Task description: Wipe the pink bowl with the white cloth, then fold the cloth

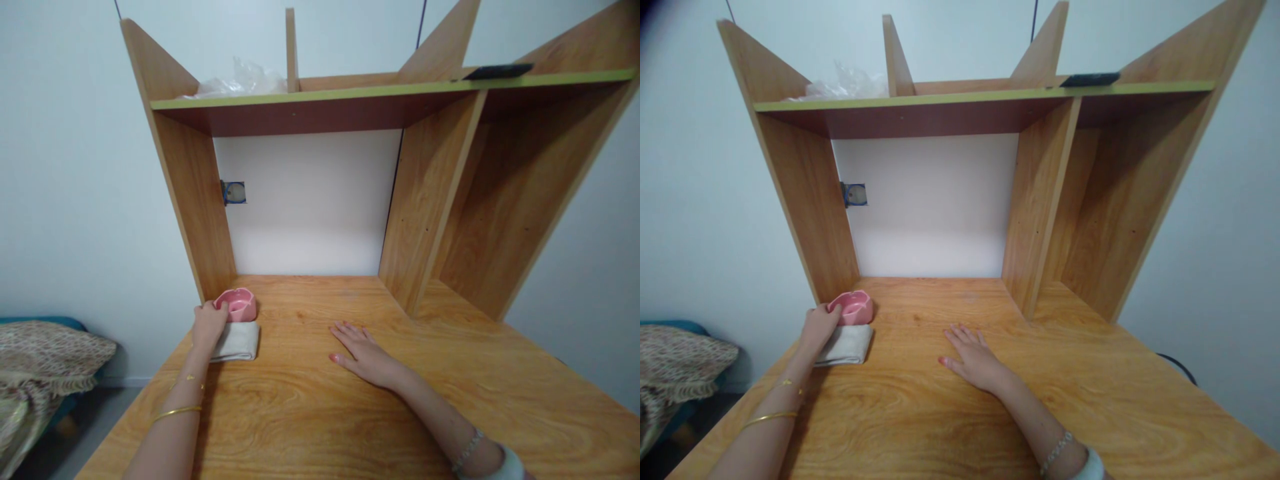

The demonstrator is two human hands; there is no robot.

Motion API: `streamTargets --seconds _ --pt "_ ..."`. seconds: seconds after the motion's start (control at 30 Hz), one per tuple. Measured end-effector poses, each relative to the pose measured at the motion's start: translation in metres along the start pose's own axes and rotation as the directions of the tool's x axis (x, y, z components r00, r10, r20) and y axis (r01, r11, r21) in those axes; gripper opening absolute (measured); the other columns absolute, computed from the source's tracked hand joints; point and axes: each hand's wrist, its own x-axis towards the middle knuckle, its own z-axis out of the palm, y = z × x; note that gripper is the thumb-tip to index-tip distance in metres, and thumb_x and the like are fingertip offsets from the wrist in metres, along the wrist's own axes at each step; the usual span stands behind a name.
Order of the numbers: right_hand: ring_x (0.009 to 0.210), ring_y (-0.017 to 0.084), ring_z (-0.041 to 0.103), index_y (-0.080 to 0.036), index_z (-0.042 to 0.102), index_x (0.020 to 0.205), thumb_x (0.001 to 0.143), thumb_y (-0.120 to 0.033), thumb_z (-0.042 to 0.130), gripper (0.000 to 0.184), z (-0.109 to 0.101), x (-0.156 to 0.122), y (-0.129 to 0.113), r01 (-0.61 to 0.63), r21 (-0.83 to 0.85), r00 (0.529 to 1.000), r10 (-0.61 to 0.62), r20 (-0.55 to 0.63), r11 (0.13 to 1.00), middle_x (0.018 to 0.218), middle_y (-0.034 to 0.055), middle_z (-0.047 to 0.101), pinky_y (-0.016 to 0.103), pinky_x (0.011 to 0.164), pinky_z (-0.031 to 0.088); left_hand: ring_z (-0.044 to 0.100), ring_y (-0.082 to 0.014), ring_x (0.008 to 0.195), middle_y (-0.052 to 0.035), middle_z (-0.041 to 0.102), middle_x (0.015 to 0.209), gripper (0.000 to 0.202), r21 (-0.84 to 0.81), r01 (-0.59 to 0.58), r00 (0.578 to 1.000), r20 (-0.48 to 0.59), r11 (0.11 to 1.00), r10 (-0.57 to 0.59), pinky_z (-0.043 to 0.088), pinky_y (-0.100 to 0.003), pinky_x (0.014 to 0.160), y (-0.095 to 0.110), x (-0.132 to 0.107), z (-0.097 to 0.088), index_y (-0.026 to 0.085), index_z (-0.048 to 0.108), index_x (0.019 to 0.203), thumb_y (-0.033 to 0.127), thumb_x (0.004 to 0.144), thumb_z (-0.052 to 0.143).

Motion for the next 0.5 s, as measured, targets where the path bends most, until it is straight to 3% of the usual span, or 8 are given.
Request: streamTargets --seconds 0.13,0.3,0.4,0.5 --pt "0.13 0.024 0.008 -0.015 0.02 0.135 0.079 -0.059 0.028 0.072 0.001 0.0 0.0 -0.008 0.0 1.0 0.008 0.001 1.0 0.142 0.0082 0.015 0.046 0.103 0.004 0.054 -0.0345 0.095 -0.0208 0.063 0.087 0.038 -0.05 0.078 0.993 0.088 0.996 -0.074 0.042 -0.039 0.077 -0.004 0.006 -0.004 0.006 0.06 0.085 0.033 0.072 0.036" --pt "0.129 0.028 0.014 -0.012 0.028 0.133 0.081 -0.05 0.034 0.065 -0.005 0.0 -0.015 -0.005 -0.043 1.0 0.004 -0.02 0.999 0.14 0.0127 0.023 0.05 0.102 0.003 0.063 -0.0304 0.061 -0.0136 0.062 0.056 0.034 -0.167 0.177 0.962 0.237 0.97 -0.135 0.048 -0.036 0.054 -0.005 0.009 -0.003 0.008 0.06 0.078 0.033 0.071 0.037" --pt "0.126 0.027 0.023 -0.013 0.035 0.129 0.08 -0.041 0.04 0.057 -0.009 0.0 -0.043 0.101 -0.065 0.992 -0.106 -0.067 0.993 0.136 0.013 0.032 0.049 0.101 0.009 0.061 -0.0256 0.046 -0.0073 0.057 0.043 0.031 -0.267 0.213 0.946 0.295 0.94 -0.131 0.047 -0.032 0.044 -0.004 0.008 0.001 0.008 0.058 0.079 0.032 0.07 0.039" --pt "0.119 0.024 0.034 -0.014 0.043 0.123 0.08 -0.035 0.043 0.047 -0.006 0.003 -0.08 0.28 -0.075 0.945 -0.288 -0.154 0.957 0.129 0.012 0.042 0.04 0.099 0.023 0.059 -0.0234 0.041 -0.0037 0.054 0.04 0.026 -0.376 0.193 0.961 0.26 0.906 -0.097 0.048 -0.031 0.041 -0.006 0.005 0.005 0.009 0.056 0.078 0.03 0.068 0.045"
